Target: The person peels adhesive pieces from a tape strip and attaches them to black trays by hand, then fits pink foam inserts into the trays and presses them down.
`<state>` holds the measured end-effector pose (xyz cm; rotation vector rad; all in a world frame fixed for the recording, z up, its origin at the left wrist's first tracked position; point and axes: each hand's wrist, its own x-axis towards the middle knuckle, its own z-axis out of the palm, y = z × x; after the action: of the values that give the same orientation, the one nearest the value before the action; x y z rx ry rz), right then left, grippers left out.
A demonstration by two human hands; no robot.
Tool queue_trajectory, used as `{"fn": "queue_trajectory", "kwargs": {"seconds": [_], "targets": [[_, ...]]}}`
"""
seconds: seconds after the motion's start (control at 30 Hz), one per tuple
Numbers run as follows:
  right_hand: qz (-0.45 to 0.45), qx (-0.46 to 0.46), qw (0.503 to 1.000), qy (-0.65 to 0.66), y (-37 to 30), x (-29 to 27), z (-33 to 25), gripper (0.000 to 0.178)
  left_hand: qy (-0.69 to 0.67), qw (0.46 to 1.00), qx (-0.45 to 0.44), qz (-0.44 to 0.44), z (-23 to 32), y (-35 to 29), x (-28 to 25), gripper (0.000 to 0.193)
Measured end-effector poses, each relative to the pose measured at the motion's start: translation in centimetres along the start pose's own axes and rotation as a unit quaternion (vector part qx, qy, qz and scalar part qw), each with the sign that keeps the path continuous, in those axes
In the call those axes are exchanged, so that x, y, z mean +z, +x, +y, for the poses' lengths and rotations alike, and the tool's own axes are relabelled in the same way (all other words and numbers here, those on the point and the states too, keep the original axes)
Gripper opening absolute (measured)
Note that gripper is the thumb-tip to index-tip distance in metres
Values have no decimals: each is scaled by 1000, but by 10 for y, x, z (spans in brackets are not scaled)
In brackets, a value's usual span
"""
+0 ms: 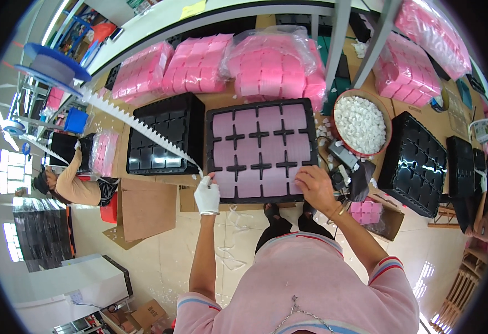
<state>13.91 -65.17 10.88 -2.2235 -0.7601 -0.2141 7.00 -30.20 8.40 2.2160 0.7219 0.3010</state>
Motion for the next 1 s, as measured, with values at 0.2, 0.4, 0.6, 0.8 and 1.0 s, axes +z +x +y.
{"fn": "queue_trajectory", "kwargs": {"seconds": [0.2, 0.4, 0.6, 0.8, 1.0], "targets": [[12, 60, 998, -34, 7, 11, -26, 48, 113, 963, 242, 20, 36, -7, 5, 44], [33, 70, 990, -116, 66, 70, -10, 66, 203, 903, 378, -5, 50, 64, 60, 58], [44, 133, 967, -213, 118, 103, 58, 69, 363, 852, 378, -22, 32, 137, 114, 73], [59, 166, 947, -267, 126, 118, 59, 72, 405, 862, 304, -22, 40, 143, 93, 63], [171, 141, 961, -163, 142, 82, 88, 66, 283, 932, 226, 11, 44, 155, 77, 57]]}}
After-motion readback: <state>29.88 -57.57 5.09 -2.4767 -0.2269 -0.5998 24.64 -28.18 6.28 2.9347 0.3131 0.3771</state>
